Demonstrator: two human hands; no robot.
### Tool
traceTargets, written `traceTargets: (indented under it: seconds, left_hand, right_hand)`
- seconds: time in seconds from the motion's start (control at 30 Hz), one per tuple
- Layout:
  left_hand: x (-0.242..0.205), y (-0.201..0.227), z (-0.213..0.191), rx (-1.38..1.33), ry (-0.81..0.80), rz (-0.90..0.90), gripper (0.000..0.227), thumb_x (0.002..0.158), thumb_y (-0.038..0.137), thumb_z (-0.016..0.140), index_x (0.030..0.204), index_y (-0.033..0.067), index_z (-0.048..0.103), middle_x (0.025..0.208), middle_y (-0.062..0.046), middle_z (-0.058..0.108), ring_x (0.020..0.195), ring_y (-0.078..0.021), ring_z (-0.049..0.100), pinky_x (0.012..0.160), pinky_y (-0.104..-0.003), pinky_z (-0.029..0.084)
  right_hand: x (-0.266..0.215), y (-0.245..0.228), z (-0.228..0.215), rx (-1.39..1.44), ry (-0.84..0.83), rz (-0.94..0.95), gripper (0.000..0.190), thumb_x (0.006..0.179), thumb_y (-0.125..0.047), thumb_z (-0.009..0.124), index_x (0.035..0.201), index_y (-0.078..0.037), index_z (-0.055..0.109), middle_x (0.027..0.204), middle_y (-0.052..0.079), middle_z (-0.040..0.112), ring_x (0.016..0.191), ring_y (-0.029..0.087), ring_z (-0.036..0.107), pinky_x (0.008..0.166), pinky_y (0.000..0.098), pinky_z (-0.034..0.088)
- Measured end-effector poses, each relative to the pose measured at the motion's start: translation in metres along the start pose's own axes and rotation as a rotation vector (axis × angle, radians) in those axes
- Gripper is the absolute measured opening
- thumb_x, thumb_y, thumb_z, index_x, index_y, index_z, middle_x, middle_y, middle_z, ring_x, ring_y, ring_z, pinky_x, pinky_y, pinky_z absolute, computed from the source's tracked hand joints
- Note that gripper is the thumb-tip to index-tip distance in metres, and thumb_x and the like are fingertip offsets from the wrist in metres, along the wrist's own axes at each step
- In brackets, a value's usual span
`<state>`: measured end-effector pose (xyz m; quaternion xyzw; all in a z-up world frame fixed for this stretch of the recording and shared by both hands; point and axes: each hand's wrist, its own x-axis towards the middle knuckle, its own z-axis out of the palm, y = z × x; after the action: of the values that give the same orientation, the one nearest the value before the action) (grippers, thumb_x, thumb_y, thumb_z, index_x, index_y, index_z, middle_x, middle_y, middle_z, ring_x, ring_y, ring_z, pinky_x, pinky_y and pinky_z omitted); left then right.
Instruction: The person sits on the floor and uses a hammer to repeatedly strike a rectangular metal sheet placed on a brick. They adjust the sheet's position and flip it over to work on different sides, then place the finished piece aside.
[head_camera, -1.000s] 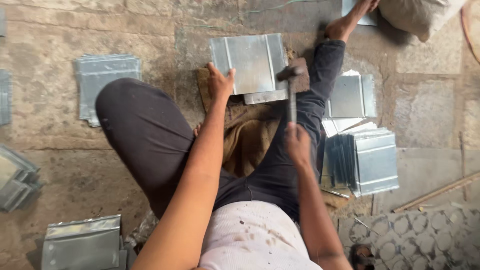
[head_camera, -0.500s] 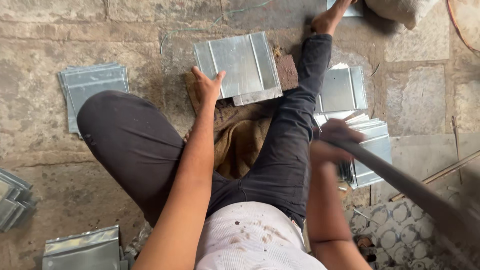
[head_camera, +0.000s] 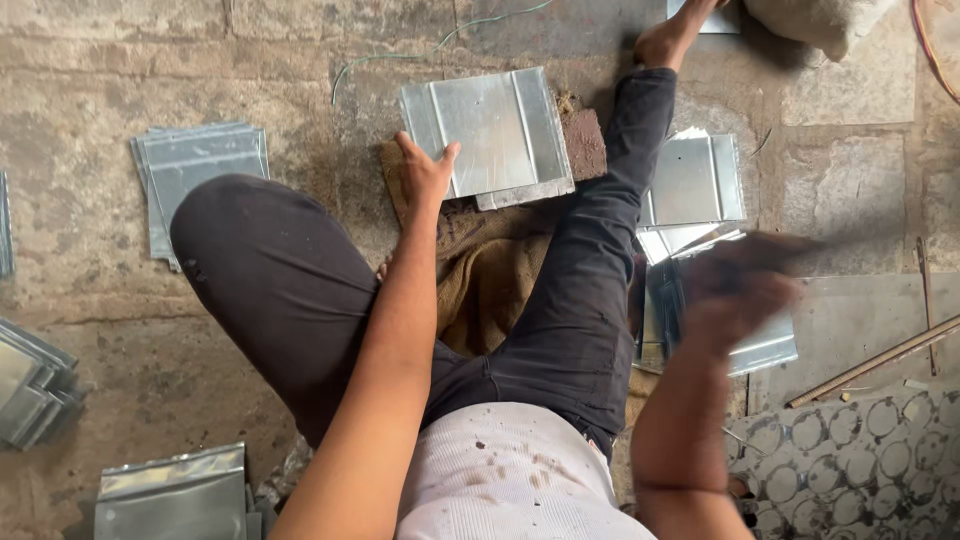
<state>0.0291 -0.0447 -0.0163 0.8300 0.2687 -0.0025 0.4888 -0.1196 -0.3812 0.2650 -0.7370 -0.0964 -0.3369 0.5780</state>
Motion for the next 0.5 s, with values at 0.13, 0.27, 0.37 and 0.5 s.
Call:
traceTargets:
  seconds: [0.13,0.27,0.37,0.5]
  left_hand:
    - [-0.003,0.003,-0.004,0.007,-0.033,-0.058,0.108,0.085,0.051,0.081,0.152,-0.0028,0.016,0.105,-0.024,0.067,0.059,-0.0197,0.07,0.045,-0.028,0.058]
    - [-0.005,0.01,-0.007,-0.023,-0.064,-0.09,0.099,0.085,0.052,0.08,0.148,0.001,0.024,0.1,-0.022,0.072,0.065,-0.0219,0.07,0.047,-0.029,0.056]
    - [-0.01,0.004,-0.005,0.048,-0.051,-0.088,0.1,0.085,0.052,0.08,0.149,0.0005,0.023,0.097,-0.024,0.073,0.071,-0.0331,0.071,0.053,-0.04,0.055]
    - [0.011,-0.004,0.008,0.112,0.088,0.058,0.099,0.082,0.055,0.084,0.144,0.0005,0.029,0.101,-0.028,0.07,0.085,-0.0439,0.071,0.065,-0.052,0.057]
  right_hand:
    - [0.017,-0.006,0.002,0.465,0.181,-0.341,0.056,0.106,-0.063,0.041,0.123,-0.013,0.057,0.084,0.0,0.062,0.061,0.006,0.054,0.05,0.0233,0.047]
    - [-0.072,0.1,0.041,0.118,0.208,-0.045,0.041,0.112,-0.049,0.047,0.114,-0.01,0.061,0.082,0.003,0.062,0.066,0.012,0.056,0.058,0.0266,0.045]
    - [-0.147,0.138,0.062,-0.494,-0.331,0.297,0.033,0.117,-0.038,0.052,0.107,-0.009,0.063,0.081,0.005,0.063,0.069,0.016,0.058,0.063,0.0291,0.043]
    - [-0.111,0.107,0.061,-0.008,-0.209,0.942,0.04,0.113,-0.044,0.053,0.104,-0.005,0.061,0.078,0.003,0.057,0.065,0.02,0.053,0.057,0.0345,0.042]
